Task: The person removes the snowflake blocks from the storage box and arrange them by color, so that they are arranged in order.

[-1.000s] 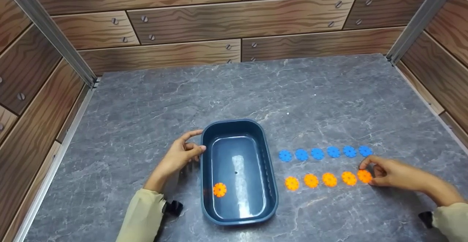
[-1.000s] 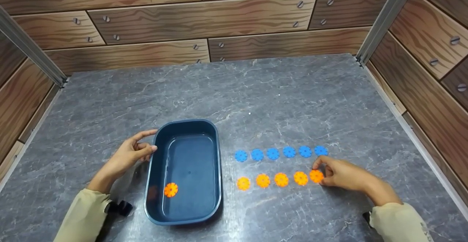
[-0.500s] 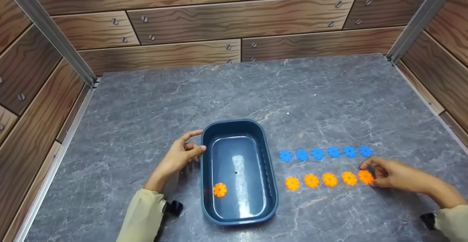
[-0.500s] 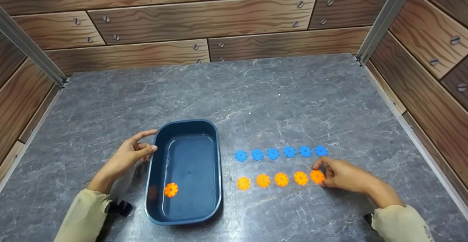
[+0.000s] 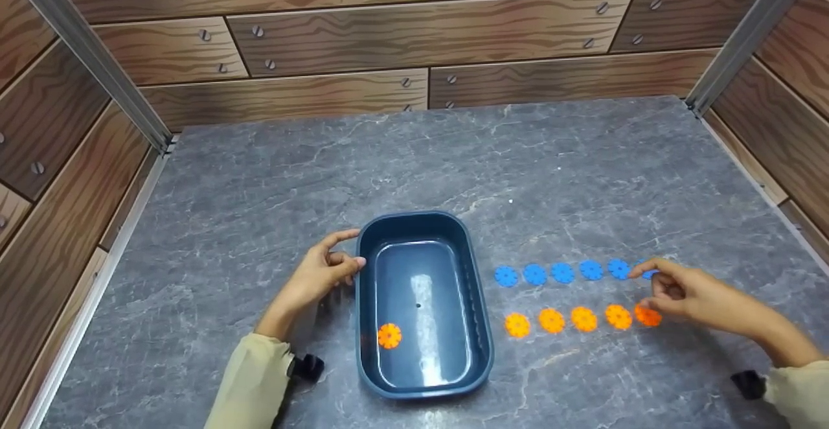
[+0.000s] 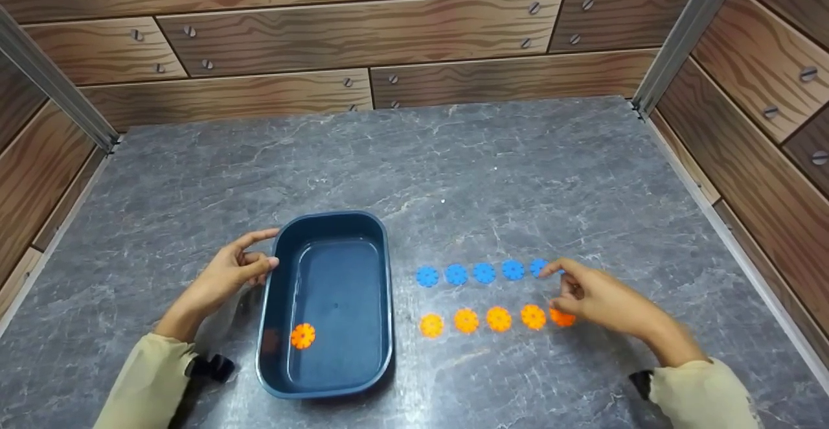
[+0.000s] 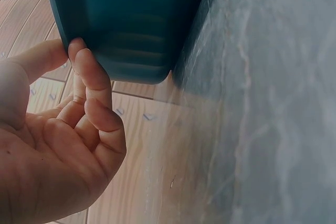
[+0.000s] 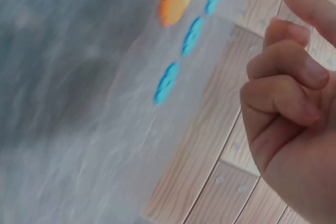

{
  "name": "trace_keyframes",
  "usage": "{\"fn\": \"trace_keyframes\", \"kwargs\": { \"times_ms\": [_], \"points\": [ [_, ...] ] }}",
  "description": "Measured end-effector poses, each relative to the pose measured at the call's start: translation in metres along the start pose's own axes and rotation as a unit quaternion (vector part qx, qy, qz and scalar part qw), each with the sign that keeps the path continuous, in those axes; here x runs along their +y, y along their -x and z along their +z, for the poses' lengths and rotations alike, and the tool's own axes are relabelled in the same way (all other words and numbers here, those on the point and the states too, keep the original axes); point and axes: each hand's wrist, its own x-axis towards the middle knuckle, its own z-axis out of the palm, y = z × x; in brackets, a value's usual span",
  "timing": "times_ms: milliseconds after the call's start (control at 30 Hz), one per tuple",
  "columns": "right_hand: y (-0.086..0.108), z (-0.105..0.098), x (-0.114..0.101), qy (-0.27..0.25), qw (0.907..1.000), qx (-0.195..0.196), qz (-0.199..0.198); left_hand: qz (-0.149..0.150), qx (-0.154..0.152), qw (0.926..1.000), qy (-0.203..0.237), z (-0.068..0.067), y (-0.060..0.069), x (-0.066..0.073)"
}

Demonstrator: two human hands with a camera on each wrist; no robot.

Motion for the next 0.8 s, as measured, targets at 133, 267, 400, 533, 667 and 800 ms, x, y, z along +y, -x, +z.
{"fn": "trace_keyframes", "kwargs": {
  "times_ms": [133, 267, 400, 533, 667, 800],
  "points": [
    [-0.010, 0.006, -0.016, -0.011, 0.9996, 0.019, -0.020, -0.001, 0.003, 1.0000, 0.001, 0.000, 0.000, 0.000],
    [-0.019, 0.014, -0.030, -0.032, 0.9977, 0.031, -0.050, -0.001, 0.003, 1.0000, -0.002, 0.000, 0.000, 0.001],
    [-0.026, 0.024, -0.040, -0.063, 0.9933, 0.019, -0.096, 0.001, 0.001, 1.0000, -0.003, 0.000, 0.000, 0.001],
    [-0.034, 0.034, -0.050, -0.091, 0.9875, -0.001, -0.129, 0.002, -0.004, 1.0000, -0.003, -0.001, 0.000, 0.001],
    [-0.042, 0.042, -0.061, -0.109, 0.9827, -0.018, -0.149, 0.002, -0.006, 1.0000, -0.003, 0.000, 0.000, 0.001],
    [-0.052, 0.049, -0.070, -0.120, 0.9772, -0.038, -0.171, 0.002, -0.002, 1.0000, -0.007, 0.000, 0.001, 0.000]
  ]
}}
